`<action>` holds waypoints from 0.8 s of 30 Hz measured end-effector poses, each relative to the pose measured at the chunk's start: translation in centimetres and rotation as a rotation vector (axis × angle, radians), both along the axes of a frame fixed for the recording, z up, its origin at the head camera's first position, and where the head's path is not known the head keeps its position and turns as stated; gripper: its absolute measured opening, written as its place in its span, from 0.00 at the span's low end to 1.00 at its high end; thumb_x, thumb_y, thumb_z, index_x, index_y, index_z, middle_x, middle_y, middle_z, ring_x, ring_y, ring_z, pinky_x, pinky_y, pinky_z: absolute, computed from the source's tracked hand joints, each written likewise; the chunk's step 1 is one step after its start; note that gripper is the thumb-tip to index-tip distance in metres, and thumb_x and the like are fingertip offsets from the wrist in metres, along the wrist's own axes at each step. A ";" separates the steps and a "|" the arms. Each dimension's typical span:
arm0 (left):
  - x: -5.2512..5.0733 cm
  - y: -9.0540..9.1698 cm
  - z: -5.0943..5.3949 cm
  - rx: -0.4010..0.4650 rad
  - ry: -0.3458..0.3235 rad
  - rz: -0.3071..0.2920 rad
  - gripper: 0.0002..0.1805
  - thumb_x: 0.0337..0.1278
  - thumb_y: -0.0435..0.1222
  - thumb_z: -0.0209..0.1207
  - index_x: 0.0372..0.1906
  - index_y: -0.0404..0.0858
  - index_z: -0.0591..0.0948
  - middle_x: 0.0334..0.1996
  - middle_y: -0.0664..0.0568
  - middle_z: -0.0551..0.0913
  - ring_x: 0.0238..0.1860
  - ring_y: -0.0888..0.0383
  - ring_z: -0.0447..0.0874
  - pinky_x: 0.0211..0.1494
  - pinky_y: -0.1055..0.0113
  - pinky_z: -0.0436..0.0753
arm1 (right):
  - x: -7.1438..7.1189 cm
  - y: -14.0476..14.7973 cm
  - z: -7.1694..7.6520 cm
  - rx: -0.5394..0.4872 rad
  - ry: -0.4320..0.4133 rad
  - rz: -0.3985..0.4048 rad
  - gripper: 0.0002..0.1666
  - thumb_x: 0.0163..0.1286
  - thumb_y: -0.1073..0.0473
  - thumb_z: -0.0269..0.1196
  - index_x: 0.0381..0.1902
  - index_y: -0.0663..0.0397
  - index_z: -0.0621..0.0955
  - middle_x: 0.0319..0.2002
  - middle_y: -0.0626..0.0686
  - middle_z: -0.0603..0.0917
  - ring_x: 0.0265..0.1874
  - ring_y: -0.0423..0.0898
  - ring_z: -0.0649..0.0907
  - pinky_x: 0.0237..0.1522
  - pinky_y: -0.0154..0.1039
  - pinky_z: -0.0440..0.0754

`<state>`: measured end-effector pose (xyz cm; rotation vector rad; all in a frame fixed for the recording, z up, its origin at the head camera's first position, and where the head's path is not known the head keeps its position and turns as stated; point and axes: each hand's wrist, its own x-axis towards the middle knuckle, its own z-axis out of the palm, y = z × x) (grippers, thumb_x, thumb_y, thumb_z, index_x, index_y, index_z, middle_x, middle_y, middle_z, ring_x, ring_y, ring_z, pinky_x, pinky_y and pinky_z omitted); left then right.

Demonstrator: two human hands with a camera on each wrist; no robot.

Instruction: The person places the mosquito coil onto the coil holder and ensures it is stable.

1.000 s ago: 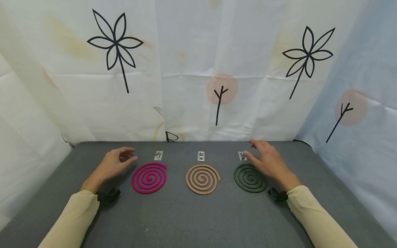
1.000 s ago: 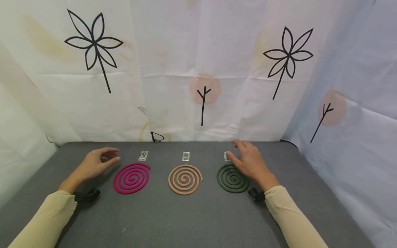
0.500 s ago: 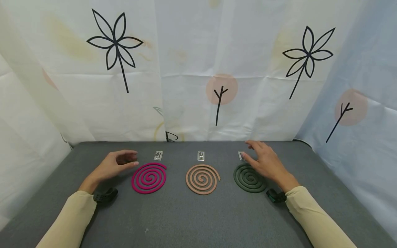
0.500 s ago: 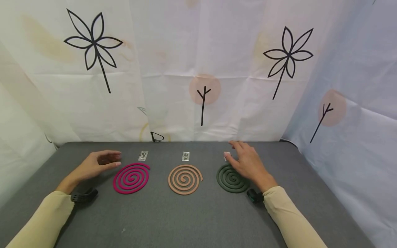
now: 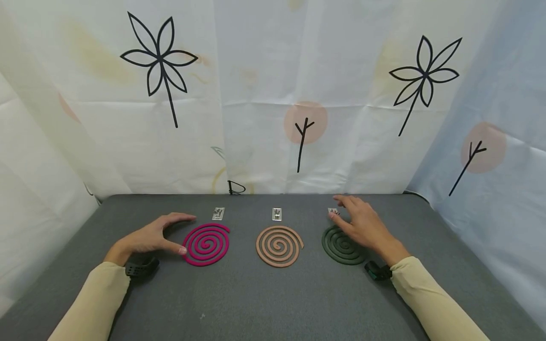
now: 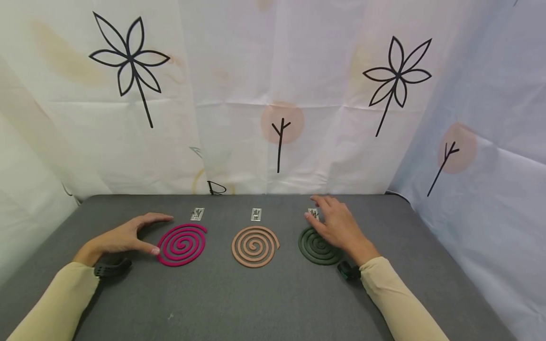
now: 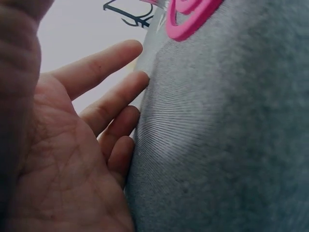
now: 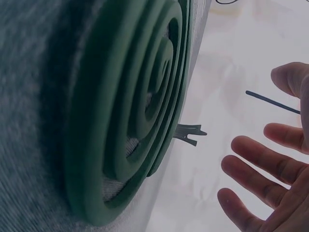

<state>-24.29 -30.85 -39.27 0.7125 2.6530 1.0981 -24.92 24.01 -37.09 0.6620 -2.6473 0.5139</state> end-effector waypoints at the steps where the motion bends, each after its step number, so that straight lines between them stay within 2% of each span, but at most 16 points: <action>1: 0.0 0.0 0.0 -0.009 -0.005 0.001 0.46 0.47 0.43 0.77 0.73 0.40 0.71 0.71 0.38 0.66 0.71 0.33 0.56 0.64 0.23 0.61 | 0.0 0.0 0.0 0.003 -0.003 0.000 0.30 0.76 0.48 0.63 0.67 0.59 0.74 0.54 0.60 0.82 0.56 0.61 0.79 0.60 0.67 0.72; 12: 0.3 0.3 -0.4 -0.036 0.021 -0.009 0.49 0.41 0.44 0.80 0.73 0.42 0.72 0.71 0.40 0.62 0.70 0.33 0.50 0.60 0.20 0.60 | 0.3 -0.9 -0.1 0.026 0.001 0.023 0.31 0.75 0.48 0.63 0.68 0.59 0.75 0.54 0.59 0.82 0.54 0.61 0.80 0.58 0.67 0.74; 24: 0.0 0.7 -0.7 -0.030 0.052 -0.088 0.55 0.36 0.44 0.81 0.74 0.35 0.69 0.75 0.34 0.55 0.73 0.27 0.46 0.63 0.19 0.54 | 0.6 -1.3 0.0 0.023 -0.005 0.035 0.31 0.75 0.48 0.64 0.69 0.59 0.74 0.55 0.60 0.81 0.55 0.60 0.80 0.59 0.67 0.73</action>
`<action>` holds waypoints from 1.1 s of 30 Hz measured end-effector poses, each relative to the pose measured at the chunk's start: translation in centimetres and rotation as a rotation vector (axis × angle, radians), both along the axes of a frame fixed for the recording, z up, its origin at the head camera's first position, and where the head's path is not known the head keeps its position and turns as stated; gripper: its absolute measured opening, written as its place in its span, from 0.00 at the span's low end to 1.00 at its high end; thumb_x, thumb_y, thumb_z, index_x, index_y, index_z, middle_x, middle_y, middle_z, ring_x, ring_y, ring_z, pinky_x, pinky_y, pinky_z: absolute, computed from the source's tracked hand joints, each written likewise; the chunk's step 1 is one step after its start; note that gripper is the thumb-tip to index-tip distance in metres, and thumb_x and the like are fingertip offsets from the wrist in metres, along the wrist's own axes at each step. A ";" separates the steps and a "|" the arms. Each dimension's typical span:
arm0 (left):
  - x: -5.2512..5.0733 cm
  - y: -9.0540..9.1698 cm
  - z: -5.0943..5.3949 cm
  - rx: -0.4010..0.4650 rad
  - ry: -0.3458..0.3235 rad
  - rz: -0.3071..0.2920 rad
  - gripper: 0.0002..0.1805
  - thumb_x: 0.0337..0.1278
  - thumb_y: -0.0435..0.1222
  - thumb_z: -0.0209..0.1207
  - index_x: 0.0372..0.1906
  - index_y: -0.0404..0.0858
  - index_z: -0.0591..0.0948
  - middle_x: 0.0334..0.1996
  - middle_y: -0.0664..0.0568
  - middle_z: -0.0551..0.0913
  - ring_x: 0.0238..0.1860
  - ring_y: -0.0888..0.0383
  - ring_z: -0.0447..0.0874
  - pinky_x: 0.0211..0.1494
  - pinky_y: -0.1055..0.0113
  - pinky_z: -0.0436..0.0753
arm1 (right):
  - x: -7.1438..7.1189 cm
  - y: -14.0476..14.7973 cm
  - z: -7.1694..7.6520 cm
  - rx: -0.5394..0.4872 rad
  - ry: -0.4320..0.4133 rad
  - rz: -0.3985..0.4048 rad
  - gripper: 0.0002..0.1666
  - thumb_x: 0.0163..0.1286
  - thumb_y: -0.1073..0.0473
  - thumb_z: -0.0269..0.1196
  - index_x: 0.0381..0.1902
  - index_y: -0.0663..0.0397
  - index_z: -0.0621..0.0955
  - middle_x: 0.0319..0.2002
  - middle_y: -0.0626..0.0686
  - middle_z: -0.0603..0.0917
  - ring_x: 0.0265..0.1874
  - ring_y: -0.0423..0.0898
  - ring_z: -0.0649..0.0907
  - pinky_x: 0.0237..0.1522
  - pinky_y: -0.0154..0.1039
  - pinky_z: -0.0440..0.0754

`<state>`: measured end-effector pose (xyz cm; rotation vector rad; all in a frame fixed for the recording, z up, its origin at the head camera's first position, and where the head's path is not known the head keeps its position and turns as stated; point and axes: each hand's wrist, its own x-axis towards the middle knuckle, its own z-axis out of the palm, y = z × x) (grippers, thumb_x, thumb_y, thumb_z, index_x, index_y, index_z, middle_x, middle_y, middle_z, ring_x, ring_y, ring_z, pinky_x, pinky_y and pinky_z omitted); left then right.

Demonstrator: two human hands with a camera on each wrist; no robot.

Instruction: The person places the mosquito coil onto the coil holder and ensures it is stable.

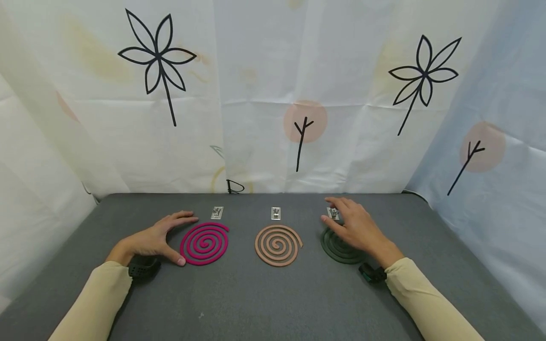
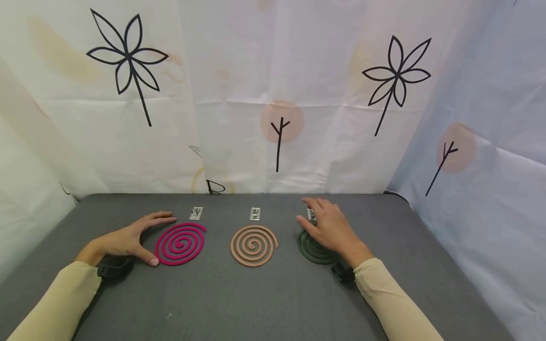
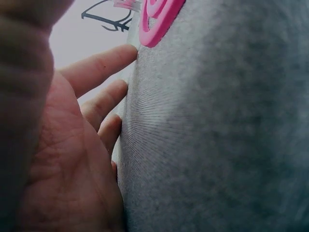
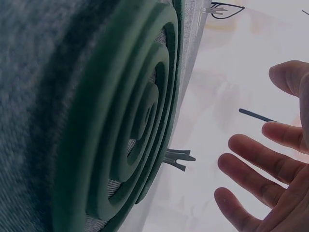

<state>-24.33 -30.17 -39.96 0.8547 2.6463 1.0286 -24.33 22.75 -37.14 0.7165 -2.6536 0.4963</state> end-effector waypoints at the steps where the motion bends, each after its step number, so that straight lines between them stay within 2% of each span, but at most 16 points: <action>1: 0.0 0.0 0.0 -0.003 -0.002 -0.001 0.55 0.36 0.44 0.82 0.74 0.35 0.69 0.76 0.33 0.54 0.74 0.26 0.44 0.63 0.18 0.51 | 0.0 0.0 0.0 -0.001 0.000 0.000 0.31 0.75 0.48 0.64 0.69 0.59 0.74 0.55 0.60 0.81 0.55 0.60 0.79 0.60 0.67 0.73; 5: 0.0 0.0 0.0 -0.004 -0.017 0.000 0.57 0.34 0.44 0.82 0.75 0.35 0.67 0.78 0.32 0.51 0.75 0.24 0.35 0.65 0.18 0.40 | 0.0 0.0 0.1 -0.005 -0.002 0.000 0.31 0.75 0.48 0.63 0.69 0.59 0.74 0.55 0.59 0.82 0.55 0.60 0.79 0.60 0.67 0.72; 8: 0.1 0.1 0.1 0.001 -0.020 -0.005 0.58 0.34 0.44 0.82 0.75 0.35 0.66 0.78 0.32 0.50 0.76 0.25 0.32 0.67 0.20 0.35 | 0.1 0.0 0.1 -0.008 -0.005 0.001 0.31 0.75 0.48 0.64 0.69 0.58 0.74 0.54 0.59 0.82 0.55 0.60 0.79 0.60 0.67 0.72; 22: 0.1 0.2 0.1 -0.004 -0.012 0.000 0.58 0.34 0.45 0.82 0.75 0.33 0.67 0.77 0.31 0.51 0.76 0.25 0.33 0.68 0.22 0.34 | 0.7 -1.7 0.8 -0.033 -0.033 0.035 0.31 0.76 0.47 0.63 0.69 0.56 0.74 0.55 0.57 0.82 0.56 0.58 0.79 0.57 0.65 0.75; 26: 0.1 0.2 0.1 -0.012 -0.011 0.003 0.57 0.34 0.46 0.82 0.75 0.34 0.67 0.78 0.33 0.52 0.77 0.26 0.33 0.68 0.22 0.35 | 1.1 -3.3 1.2 -0.067 -0.068 0.076 0.32 0.76 0.46 0.63 0.71 0.54 0.73 0.57 0.56 0.81 0.57 0.55 0.79 0.55 0.60 0.79; 33: 0.0 0.0 -0.1 -0.016 0.002 -0.004 0.57 0.34 0.46 0.82 0.74 0.36 0.68 0.78 0.33 0.52 0.77 0.27 0.33 0.71 0.25 0.34 | 1.4 -7.3 2.0 -0.161 -0.117 0.228 0.32 0.75 0.48 0.63 0.72 0.53 0.72 0.61 0.57 0.79 0.60 0.54 0.78 0.56 0.57 0.80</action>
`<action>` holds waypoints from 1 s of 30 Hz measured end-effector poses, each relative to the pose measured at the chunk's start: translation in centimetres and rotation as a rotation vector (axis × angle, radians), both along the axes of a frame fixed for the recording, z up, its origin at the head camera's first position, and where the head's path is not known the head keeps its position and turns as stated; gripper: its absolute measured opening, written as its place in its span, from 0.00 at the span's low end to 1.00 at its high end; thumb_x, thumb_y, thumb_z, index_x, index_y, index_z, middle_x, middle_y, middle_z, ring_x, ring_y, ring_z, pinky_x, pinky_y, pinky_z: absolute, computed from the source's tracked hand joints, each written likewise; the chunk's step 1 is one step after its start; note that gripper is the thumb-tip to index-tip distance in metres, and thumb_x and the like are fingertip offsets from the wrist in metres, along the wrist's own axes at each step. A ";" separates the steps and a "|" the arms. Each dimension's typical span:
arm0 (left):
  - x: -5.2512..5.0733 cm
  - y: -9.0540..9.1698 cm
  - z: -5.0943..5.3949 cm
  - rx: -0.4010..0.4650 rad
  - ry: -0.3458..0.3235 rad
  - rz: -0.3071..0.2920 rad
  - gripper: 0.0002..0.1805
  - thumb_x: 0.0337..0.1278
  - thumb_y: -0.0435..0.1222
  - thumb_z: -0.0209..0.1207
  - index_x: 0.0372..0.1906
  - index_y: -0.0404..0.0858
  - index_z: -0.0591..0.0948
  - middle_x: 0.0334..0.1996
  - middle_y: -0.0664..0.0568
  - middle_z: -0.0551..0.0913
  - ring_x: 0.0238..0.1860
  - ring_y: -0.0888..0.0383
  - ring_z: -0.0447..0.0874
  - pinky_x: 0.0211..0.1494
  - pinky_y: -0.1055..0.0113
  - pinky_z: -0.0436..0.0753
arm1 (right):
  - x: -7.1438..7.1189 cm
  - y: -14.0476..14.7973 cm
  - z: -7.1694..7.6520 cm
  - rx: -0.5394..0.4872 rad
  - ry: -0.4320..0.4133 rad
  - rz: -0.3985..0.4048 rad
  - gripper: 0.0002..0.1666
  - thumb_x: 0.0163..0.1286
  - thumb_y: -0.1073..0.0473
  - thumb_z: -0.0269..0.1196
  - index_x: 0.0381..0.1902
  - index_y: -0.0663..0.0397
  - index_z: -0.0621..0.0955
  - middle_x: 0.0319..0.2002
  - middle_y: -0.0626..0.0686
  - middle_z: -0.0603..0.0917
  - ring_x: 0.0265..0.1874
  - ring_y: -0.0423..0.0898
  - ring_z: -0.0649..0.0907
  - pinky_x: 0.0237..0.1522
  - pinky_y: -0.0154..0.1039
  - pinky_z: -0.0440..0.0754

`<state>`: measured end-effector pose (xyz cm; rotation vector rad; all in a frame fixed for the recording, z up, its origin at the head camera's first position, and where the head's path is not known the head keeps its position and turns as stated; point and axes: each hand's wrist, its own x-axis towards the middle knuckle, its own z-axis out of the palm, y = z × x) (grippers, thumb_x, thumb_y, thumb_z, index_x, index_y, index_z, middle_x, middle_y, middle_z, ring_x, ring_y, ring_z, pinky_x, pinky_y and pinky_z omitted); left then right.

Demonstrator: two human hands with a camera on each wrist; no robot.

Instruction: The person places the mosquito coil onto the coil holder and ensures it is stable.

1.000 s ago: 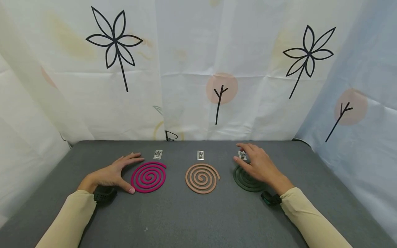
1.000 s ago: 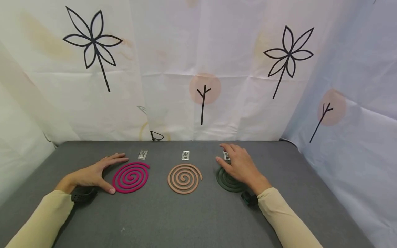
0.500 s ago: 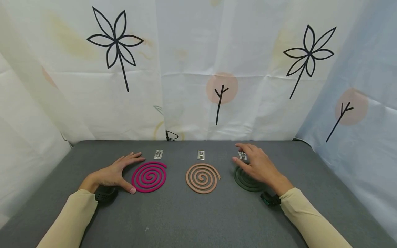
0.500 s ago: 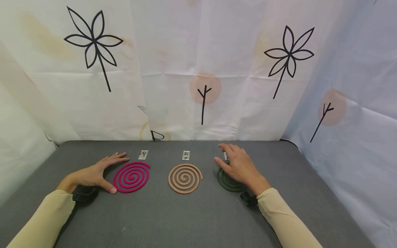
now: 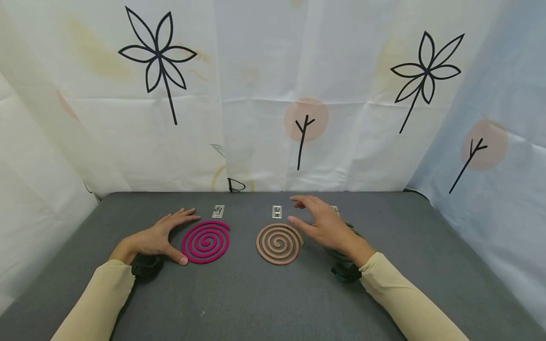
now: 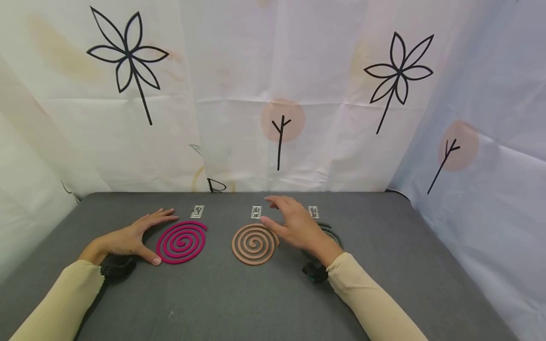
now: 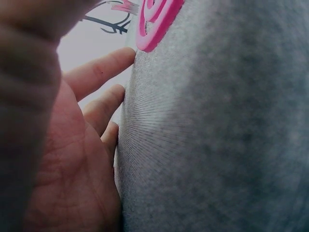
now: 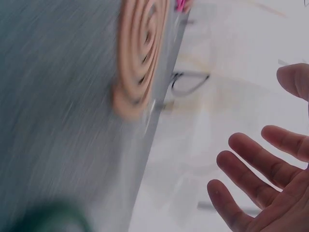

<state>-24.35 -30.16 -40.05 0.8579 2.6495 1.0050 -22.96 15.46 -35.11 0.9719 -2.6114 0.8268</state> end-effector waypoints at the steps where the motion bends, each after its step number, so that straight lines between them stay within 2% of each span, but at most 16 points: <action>1: 0.0 0.0 0.0 -0.001 0.003 0.000 0.56 0.34 0.46 0.82 0.74 0.36 0.68 0.78 0.34 0.52 0.77 0.27 0.33 0.71 0.25 0.34 | 0.0 -0.6 0.0 -0.011 -0.010 0.019 0.32 0.76 0.48 0.63 0.72 0.53 0.72 0.61 0.56 0.78 0.61 0.53 0.78 0.56 0.57 0.80; 8: 0.0 0.1 0.1 0.004 -0.003 0.002 0.54 0.35 0.45 0.82 0.74 0.39 0.70 0.78 0.34 0.51 0.77 0.26 0.33 0.68 0.22 0.36 | 0.1 -4.6 0.0 -0.086 -0.127 0.129 0.32 0.76 0.46 0.62 0.73 0.49 0.70 0.64 0.53 0.77 0.62 0.49 0.77 0.59 0.53 0.79; 13: 0.0 0.2 0.1 0.022 -0.002 -0.009 0.53 0.35 0.44 0.82 0.73 0.38 0.71 0.78 0.31 0.51 0.76 0.26 0.32 0.69 0.23 0.34 | -0.2 -7.2 -0.5 -0.107 -0.192 0.155 0.33 0.75 0.46 0.64 0.72 0.50 0.71 0.63 0.52 0.77 0.62 0.47 0.76 0.62 0.51 0.78; 19: 0.0 0.1 0.0 0.015 0.009 -0.006 0.51 0.35 0.45 0.82 0.71 0.40 0.72 0.78 0.32 0.51 0.76 0.25 0.33 0.69 0.24 0.34 | -0.3 -10.0 -1.1 -0.102 -0.317 0.150 0.36 0.71 0.44 0.67 0.71 0.49 0.71 0.64 0.55 0.78 0.63 0.48 0.76 0.62 0.47 0.78; 24: -0.1 0.1 -0.1 0.010 0.018 -0.006 0.50 0.35 0.46 0.81 0.71 0.42 0.74 0.78 0.32 0.52 0.76 0.26 0.34 0.69 0.23 0.34 | -0.6 -11.9 -1.7 -0.099 -0.433 0.115 0.43 0.65 0.41 0.71 0.72 0.50 0.70 0.67 0.55 0.76 0.66 0.50 0.74 0.63 0.47 0.77; 30: -0.1 0.2 0.0 0.008 0.019 -0.007 0.50 0.36 0.46 0.81 0.71 0.42 0.74 0.78 0.31 0.52 0.76 0.25 0.34 0.69 0.23 0.34 | -0.8 -14.0 -2.4 -0.054 -0.463 0.054 0.51 0.60 0.39 0.74 0.75 0.52 0.69 0.70 0.53 0.71 0.69 0.51 0.71 0.67 0.48 0.74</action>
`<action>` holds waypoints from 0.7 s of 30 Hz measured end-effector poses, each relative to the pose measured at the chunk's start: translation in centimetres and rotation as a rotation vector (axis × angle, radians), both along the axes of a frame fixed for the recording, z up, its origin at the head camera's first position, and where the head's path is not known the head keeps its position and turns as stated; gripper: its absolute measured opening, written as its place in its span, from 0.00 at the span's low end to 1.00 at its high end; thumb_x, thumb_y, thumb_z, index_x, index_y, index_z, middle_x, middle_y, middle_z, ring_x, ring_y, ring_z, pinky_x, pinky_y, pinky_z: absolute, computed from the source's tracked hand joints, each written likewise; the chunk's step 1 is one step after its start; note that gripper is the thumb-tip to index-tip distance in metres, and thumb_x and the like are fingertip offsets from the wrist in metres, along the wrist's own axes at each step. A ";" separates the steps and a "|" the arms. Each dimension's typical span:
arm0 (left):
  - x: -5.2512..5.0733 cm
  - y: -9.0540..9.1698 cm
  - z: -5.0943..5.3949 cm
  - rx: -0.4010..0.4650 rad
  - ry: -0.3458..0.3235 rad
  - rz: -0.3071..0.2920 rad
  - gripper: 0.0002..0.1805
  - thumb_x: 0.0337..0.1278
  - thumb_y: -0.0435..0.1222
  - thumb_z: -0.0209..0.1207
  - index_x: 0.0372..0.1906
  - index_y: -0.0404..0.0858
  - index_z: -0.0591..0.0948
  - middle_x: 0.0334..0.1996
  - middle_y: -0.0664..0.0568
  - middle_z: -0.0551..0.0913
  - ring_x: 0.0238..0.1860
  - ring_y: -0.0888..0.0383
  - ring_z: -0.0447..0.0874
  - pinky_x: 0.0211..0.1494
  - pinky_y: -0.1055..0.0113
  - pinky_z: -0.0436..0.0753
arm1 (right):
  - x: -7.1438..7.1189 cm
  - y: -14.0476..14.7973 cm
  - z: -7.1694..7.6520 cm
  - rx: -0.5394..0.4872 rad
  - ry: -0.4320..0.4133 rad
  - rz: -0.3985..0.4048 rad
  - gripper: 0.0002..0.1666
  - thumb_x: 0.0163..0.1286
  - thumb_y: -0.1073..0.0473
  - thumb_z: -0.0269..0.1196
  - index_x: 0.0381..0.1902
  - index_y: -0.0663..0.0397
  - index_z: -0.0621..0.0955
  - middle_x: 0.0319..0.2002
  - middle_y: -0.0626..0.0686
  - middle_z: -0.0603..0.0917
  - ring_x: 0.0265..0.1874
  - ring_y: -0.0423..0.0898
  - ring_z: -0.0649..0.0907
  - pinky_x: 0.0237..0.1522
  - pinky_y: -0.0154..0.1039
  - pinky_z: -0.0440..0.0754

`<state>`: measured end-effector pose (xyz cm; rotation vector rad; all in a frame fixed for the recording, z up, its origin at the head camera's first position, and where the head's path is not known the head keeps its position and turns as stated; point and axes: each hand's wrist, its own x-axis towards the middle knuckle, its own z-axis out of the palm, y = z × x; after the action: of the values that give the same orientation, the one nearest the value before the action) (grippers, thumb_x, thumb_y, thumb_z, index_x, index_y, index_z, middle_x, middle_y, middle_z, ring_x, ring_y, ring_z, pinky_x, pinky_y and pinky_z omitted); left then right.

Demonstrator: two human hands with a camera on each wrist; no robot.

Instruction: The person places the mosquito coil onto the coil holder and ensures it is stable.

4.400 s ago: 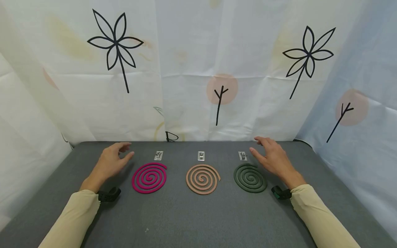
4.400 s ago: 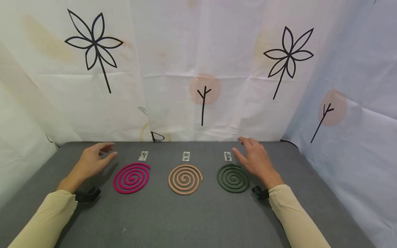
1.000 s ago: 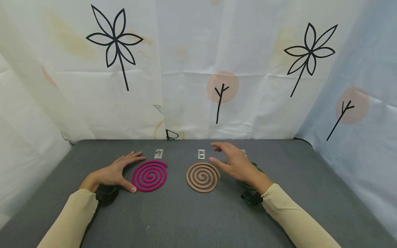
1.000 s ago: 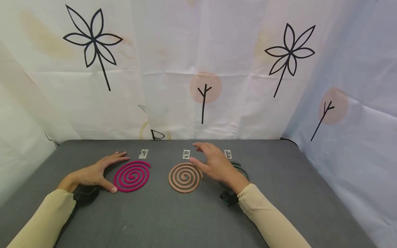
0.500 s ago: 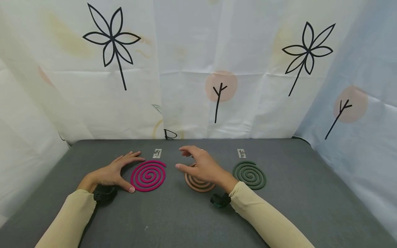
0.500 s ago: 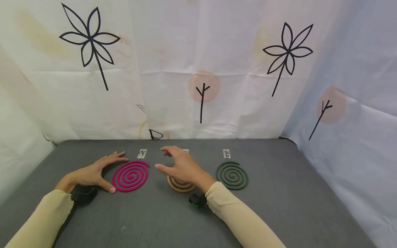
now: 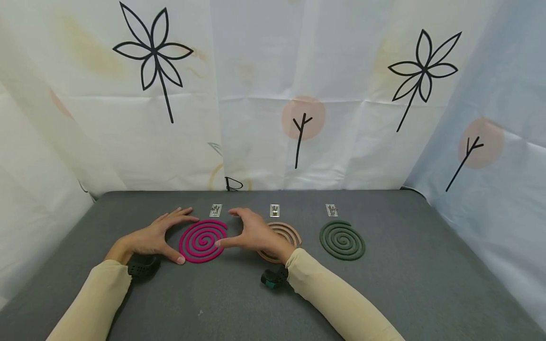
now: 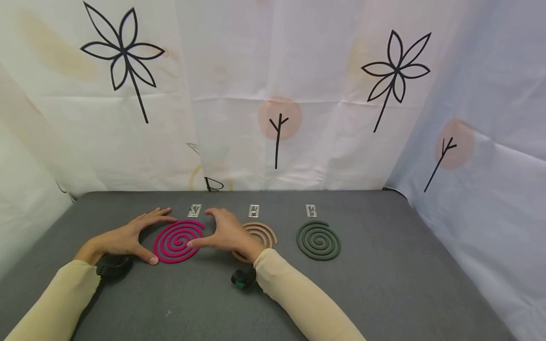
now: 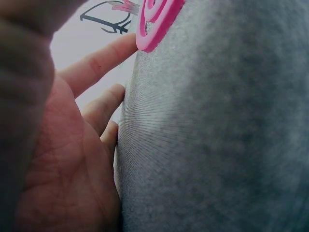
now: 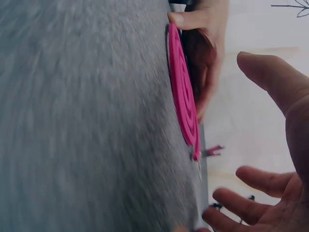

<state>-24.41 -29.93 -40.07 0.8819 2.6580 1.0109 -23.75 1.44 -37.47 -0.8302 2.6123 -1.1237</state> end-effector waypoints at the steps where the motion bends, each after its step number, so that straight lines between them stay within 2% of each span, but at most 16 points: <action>1: 0.0 0.0 0.0 0.000 0.000 0.000 0.50 0.36 0.46 0.81 0.71 0.41 0.74 0.77 0.31 0.52 0.76 0.25 0.34 0.69 0.23 0.35 | 0.0 -0.3 -0.1 0.005 0.001 -0.007 0.51 0.60 0.39 0.74 0.75 0.52 0.69 0.71 0.53 0.71 0.69 0.51 0.71 0.67 0.48 0.73; 6: 0.0 0.1 0.2 0.000 -0.004 0.003 0.50 0.36 0.47 0.81 0.71 0.40 0.73 0.77 0.31 0.52 0.76 0.25 0.34 0.68 0.23 0.35 | 0.1 -1.5 -0.3 0.001 -0.016 -0.021 0.53 0.57 0.40 0.76 0.75 0.53 0.68 0.72 0.54 0.68 0.72 0.52 0.67 0.70 0.50 0.70; 12: 0.0 0.1 0.1 -0.008 -0.005 0.003 0.50 0.37 0.47 0.80 0.71 0.41 0.73 0.78 0.32 0.52 0.76 0.26 0.34 0.69 0.23 0.35 | 0.0 -2.4 -0.7 0.109 0.061 -0.019 0.59 0.55 0.36 0.76 0.77 0.53 0.66 0.73 0.54 0.68 0.73 0.52 0.65 0.74 0.52 0.64; 16: -0.1 0.0 0.0 -0.013 -0.003 0.005 0.50 0.37 0.47 0.80 0.71 0.41 0.73 0.78 0.33 0.52 0.76 0.26 0.34 0.68 0.23 0.36 | 0.0 -2.8 -0.7 0.156 0.043 -0.029 0.62 0.52 0.33 0.77 0.78 0.51 0.64 0.73 0.53 0.68 0.73 0.52 0.64 0.75 0.54 0.58; 21: 0.0 0.0 0.0 -0.012 0.002 0.001 0.50 0.37 0.47 0.80 0.71 0.41 0.73 0.78 0.33 0.52 0.76 0.26 0.35 0.69 0.23 0.36 | 0.1 -3.2 -0.4 0.198 0.024 -0.049 0.65 0.49 0.31 0.78 0.78 0.49 0.63 0.69 0.53 0.69 0.70 0.52 0.65 0.75 0.55 0.57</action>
<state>-24.44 -29.94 -40.04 0.8794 2.6632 0.9939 -23.66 -1.76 -37.83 -0.7463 2.7213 -0.8518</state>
